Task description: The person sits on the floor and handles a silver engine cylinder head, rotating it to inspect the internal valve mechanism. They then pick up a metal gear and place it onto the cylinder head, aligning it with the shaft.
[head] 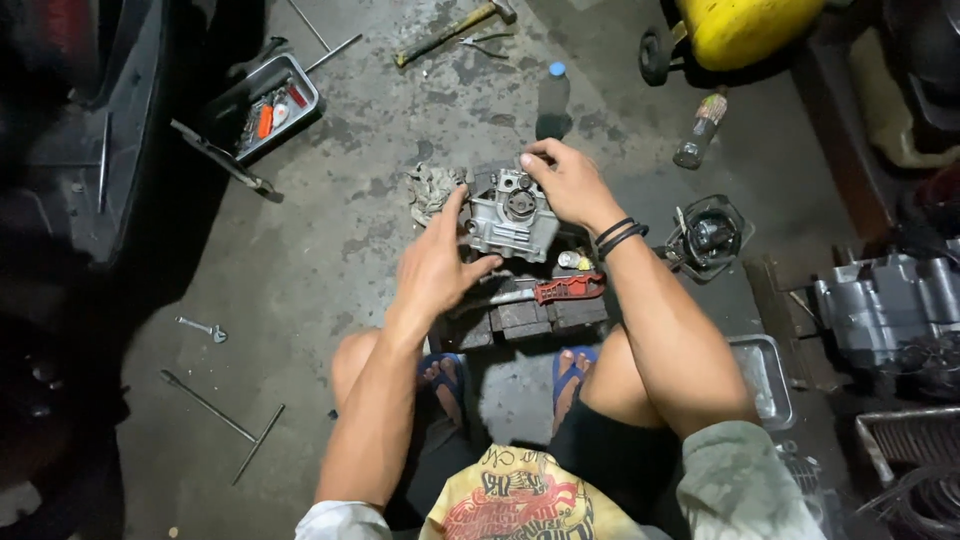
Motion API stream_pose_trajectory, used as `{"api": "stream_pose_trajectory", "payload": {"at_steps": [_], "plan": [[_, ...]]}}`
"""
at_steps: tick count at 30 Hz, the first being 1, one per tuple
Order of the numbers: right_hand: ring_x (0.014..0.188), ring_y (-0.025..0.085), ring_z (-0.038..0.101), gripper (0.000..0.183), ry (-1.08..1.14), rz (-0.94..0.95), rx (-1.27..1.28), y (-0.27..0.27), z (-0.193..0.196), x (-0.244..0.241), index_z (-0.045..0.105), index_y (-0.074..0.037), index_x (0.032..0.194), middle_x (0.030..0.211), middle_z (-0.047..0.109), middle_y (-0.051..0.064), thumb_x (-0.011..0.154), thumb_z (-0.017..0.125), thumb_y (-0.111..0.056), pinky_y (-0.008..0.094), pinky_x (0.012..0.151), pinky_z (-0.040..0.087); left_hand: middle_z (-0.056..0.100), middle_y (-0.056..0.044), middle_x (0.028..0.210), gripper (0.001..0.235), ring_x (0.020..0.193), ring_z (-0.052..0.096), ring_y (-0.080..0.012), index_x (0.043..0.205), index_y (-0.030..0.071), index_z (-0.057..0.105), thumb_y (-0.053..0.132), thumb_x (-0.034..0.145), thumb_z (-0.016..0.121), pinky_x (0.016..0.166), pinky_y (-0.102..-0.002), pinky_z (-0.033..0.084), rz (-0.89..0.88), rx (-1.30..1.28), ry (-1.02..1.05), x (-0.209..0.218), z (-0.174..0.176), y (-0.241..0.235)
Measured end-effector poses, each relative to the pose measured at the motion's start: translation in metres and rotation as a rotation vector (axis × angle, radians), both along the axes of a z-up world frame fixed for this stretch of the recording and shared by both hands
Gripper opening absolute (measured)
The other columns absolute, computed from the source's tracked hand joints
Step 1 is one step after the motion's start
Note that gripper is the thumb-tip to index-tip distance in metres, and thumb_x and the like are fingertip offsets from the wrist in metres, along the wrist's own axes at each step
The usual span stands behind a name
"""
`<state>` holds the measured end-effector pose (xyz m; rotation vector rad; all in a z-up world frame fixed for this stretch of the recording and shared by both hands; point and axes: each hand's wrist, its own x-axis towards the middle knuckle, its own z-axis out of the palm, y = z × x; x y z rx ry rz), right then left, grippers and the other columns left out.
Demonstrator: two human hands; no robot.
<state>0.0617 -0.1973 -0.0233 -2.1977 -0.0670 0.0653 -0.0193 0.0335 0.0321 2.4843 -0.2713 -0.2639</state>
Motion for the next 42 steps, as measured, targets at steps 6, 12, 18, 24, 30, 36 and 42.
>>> {"api": "stream_pose_trajectory", "payload": {"at_steps": [6, 12, 18, 24, 30, 36, 42], "plan": [[0.115, 0.036, 0.065, 0.038, 0.009, -0.033, 0.006, -0.002, 0.001, 0.002, 0.069, -0.016, 0.125, 0.111, 0.074, 0.014, 0.103, 0.058, -0.045, 0.052, 0.098, 0.049, 0.044, -0.015, 0.145, 0.092, 0.126, 0.055, -0.0455, 0.154, 0.018, 0.035, 0.03, 0.078, 0.085, 0.095, -0.058, 0.054, -0.119, 0.135, -0.101, 0.008, -0.006, -0.005], [0.114, 0.036, 0.065, 0.034, -0.109, -0.046, -0.008, 0.001, 0.006, -0.003, 0.071, -0.017, 0.123, 0.112, 0.073, 0.015, 0.1, 0.064, -0.04, 0.051, 0.098, 0.05, 0.047, -0.01, 0.141, 0.085, 0.12, 0.059, -0.0434, 0.148, 0.017, 0.04, 0.032, 0.077, 0.084, 0.089, -0.059, 0.055, -0.118, 0.196, -0.155, 0.016, -0.02, -0.004], [0.116, 0.036, 0.064, 0.036, -0.096, -0.055, 0.064, -0.013, 0.028, -0.018, 0.068, -0.016, 0.128, 0.117, 0.072, 0.015, 0.103, 0.061, -0.041, 0.049, 0.096, 0.052, 0.049, -0.01, 0.141, 0.083, 0.113, 0.063, -0.042, 0.144, 0.014, 0.044, 0.031, 0.075, 0.085, 0.086, -0.058, 0.056, -0.139, 0.23, -0.179, 0.014, -0.017, -0.002], [0.111, 0.04, 0.066, 0.037, -0.196, -0.053, 0.101, -0.018, 0.024, -0.018, 0.068, -0.012, 0.129, 0.114, 0.071, 0.02, 0.108, 0.057, -0.04, 0.05, 0.09, 0.053, 0.049, -0.008, 0.14, 0.085, 0.109, 0.065, -0.0418, 0.145, 0.015, 0.042, 0.03, 0.074, 0.085, 0.084, -0.058, 0.055, -0.128, 0.236, -0.191, 0.016, -0.02, -0.004], [0.118, 0.032, 0.064, 0.037, -0.218, -0.019, 0.106, -0.021, 0.028, -0.018, 0.065, -0.013, 0.131, 0.123, 0.069, 0.015, 0.105, 0.061, -0.04, 0.044, 0.094, 0.052, 0.055, -0.013, 0.13, 0.083, 0.108, 0.065, -0.0474, 0.141, 0.011, 0.046, 0.027, 0.072, 0.089, 0.084, -0.06, 0.054, -0.177, 0.156, -0.175, 0.026, -0.011, -0.003], [0.129, 0.05, 0.051, 0.049, -0.161, 0.187, -0.109, 0.002, 0.049, -0.035, 0.06, -0.002, 0.136, 0.134, 0.056, 0.029, 0.102, 0.061, -0.038, 0.06, 0.107, 0.041, 0.059, -0.02, 0.126, 0.078, 0.114, 0.062, -0.0521, 0.14, 0.011, 0.05, 0.032, 0.074, 0.088, 0.09, -0.064, 0.05, -0.222, -0.012, -0.086, 0.05, 0.002, 0.0], [0.125, 0.041, 0.056, 0.055, -0.146, 0.083, -0.091, -0.01, -0.01, 0.008, 0.065, -0.014, 0.131, 0.13, 0.06, 0.017, 0.106, 0.051, -0.061, 0.052, 0.106, 0.043, 0.058, -0.014, 0.124, 0.078, 0.119, 0.06, -0.0466, 0.139, 0.021, 0.051, 0.039, 0.073, 0.089, 0.098, -0.057, 0.049, -0.175, -0.098, -0.082, 0.08, -0.036, -0.008]]}}
